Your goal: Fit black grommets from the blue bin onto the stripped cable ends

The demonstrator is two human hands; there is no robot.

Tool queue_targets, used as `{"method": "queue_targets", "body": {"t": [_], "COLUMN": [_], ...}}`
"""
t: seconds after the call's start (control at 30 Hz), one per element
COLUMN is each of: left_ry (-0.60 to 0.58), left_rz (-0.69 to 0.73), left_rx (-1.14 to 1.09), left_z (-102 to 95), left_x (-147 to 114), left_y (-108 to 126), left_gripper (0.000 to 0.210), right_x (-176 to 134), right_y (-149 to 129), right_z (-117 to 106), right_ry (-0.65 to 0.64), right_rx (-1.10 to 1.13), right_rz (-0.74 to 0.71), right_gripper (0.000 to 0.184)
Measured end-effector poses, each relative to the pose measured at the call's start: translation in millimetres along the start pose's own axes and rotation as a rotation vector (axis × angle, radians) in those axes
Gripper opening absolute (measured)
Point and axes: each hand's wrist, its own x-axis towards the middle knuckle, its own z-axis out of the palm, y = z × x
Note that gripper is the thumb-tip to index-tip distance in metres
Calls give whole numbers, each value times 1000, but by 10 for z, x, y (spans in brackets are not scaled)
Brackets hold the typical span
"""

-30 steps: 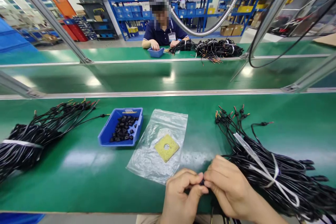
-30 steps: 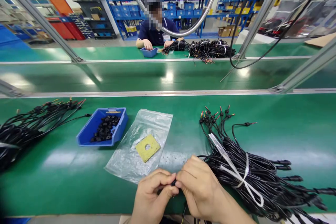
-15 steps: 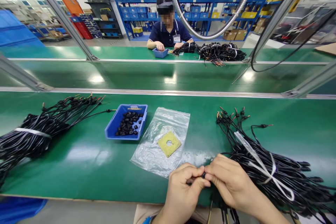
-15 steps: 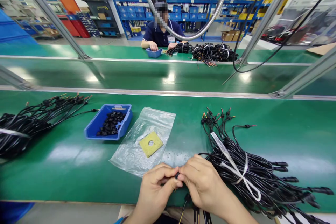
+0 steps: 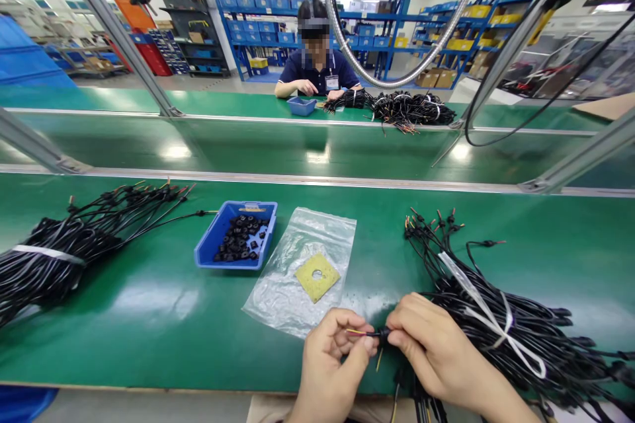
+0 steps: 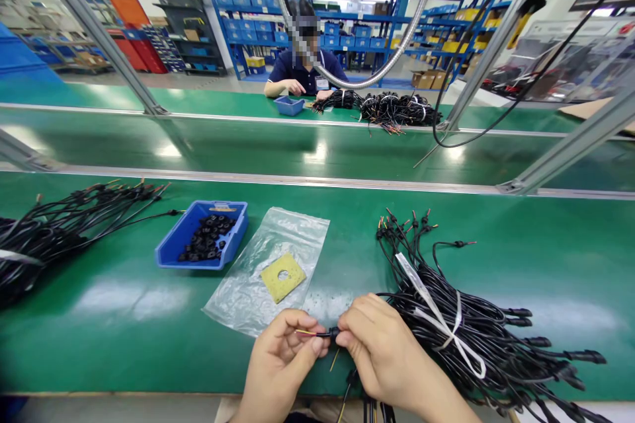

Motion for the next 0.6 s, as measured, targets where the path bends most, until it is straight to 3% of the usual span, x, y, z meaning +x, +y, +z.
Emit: {"method": "queue_targets", "body": {"t": [0.4, 0.5, 0.6], "left_ry": [-43, -117, -314], "left_rz": [9, 153, 404], "left_rx": [33, 154, 374], "left_z": [-32, -83, -89], "left_x": [22, 58, 91], "left_y": [-52, -22, 33], "left_gripper": [17, 2, 7], "right_x": [5, 32, 111], "right_y": [53, 11, -52], "right_z": [46, -19, -105], "right_ry": [33, -14, -74], "right_rx": [-10, 19, 41], "right_rz": [-64, -41, -32], "right_gripper": [18, 15, 21]}}
